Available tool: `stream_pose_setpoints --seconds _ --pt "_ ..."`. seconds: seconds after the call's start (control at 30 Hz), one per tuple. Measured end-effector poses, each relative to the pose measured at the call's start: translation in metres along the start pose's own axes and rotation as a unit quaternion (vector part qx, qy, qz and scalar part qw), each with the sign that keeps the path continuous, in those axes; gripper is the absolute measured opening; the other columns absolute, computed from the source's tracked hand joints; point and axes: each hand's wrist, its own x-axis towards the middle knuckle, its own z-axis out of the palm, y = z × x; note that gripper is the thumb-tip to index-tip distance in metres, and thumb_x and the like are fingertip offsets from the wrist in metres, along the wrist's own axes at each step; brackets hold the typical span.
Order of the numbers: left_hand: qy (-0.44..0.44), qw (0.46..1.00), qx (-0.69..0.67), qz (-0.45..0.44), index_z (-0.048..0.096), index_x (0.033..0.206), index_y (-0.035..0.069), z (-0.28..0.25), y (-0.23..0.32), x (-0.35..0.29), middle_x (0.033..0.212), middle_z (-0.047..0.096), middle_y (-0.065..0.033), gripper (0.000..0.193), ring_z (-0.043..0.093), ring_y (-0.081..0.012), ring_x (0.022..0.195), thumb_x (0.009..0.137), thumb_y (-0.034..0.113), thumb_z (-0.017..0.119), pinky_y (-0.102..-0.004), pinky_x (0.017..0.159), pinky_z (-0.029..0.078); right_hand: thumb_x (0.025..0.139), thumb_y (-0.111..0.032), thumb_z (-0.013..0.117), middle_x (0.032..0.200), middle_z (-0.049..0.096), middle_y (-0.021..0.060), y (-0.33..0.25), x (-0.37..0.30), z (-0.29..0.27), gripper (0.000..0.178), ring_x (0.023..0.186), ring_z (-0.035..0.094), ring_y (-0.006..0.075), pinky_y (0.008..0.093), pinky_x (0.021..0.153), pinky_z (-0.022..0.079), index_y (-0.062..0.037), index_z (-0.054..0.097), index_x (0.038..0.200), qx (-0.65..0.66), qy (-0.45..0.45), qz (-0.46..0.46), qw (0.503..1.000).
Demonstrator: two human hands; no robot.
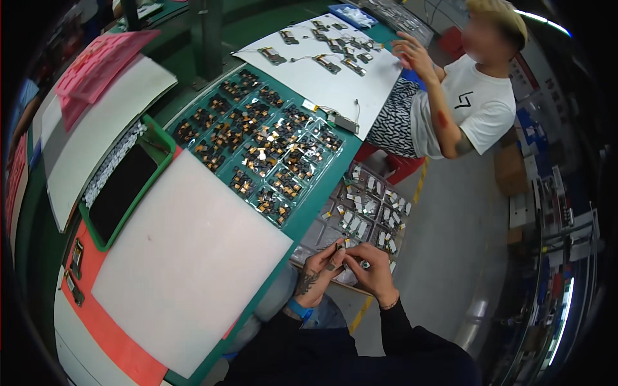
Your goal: Assembling electronic components onto green circuit boards at a manual station.
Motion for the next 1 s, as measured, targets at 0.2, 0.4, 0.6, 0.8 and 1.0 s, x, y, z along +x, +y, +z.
stream_pose_setpoints --seconds 0.2,0.4,0.6,0.8,1.0 --pt "0.041 0.999 0.004 -0.008 0.054 0.149 0.001 0.002 0.004 -0.001 0.135 0.063 -0.0079 0.057 0.061 -0.0119 0.114 0.102 0.028 0.07 -0.0226 0.09 0.051 0.088 0.001 0.073 0.084 0.066 0.0061 0.007 0.004 -0.001 0.01 0.068 0.057 0.017 0.0285 0.065 0.048 0.0004 0.075 0.099 0.014 -0.031 0.007 0.999" --pt "0.059 0.998 0.011 0.005 0.055 0.149 0.002 0.001 0.006 -0.007 0.134 0.064 -0.0079 0.056 0.061 -0.0113 0.112 0.101 0.028 0.072 -0.0222 0.089 0.051 0.089 -0.001 0.073 0.084 0.066 0.0062 0.003 0.004 0.005 0.01 0.068 0.056 0.0175 0.0286 0.065 0.048 0.0008 0.074 0.099 0.04 -0.033 0.008 0.999" --pt "0.062 0.998 0.006 -0.001 0.056 0.149 0.004 0.002 -0.008 -0.006 0.13 0.066 -0.007 0.058 0.062 -0.0104 0.109 0.1 0.029 0.074 -0.0221 0.088 0.051 0.09 -0.002 0.073 0.084 0.065 0.0068 0.012 -0.002 0.002 0.01 0.068 0.057 0.0174 0.0284 0.064 0.048 0.0018 0.074 0.099 0.063 -0.055 0.048 0.995" --pt "0.061 0.993 0.014 0.103 0.061 0.141 0.0 -0.022 -0.065 0.013 0.127 0.07 -0.0104 0.052 0.066 -0.0134 0.105 0.097 0.023 0.076 -0.0241 0.09 0.054 0.094 -0.007 0.067 0.082 0.063 0.0064 0.041 -0.019 0.009 0.011 0.065 0.054 0.0174 0.0299 0.059 0.043 -0.001 0.073 0.101 -0.004 -0.056 0.009 0.998" --pt "0.018 1.0 -0.021 0.015 0.052 0.149 0.001 0.001 -0.028 0.021 0.139 0.061 -0.0116 0.051 0.061 -0.0198 0.124 0.106 0.025 0.064 -0.0365 0.106 0.051 0.094 -0.005 0.069 0.088 0.067 0.005 0.061 -0.006 0.0 0.009 0.075 0.059 0.0125 0.0259 0.071 0.05 0.0014 0.071 0.101 0.092 -0.037 0.059 0.993"
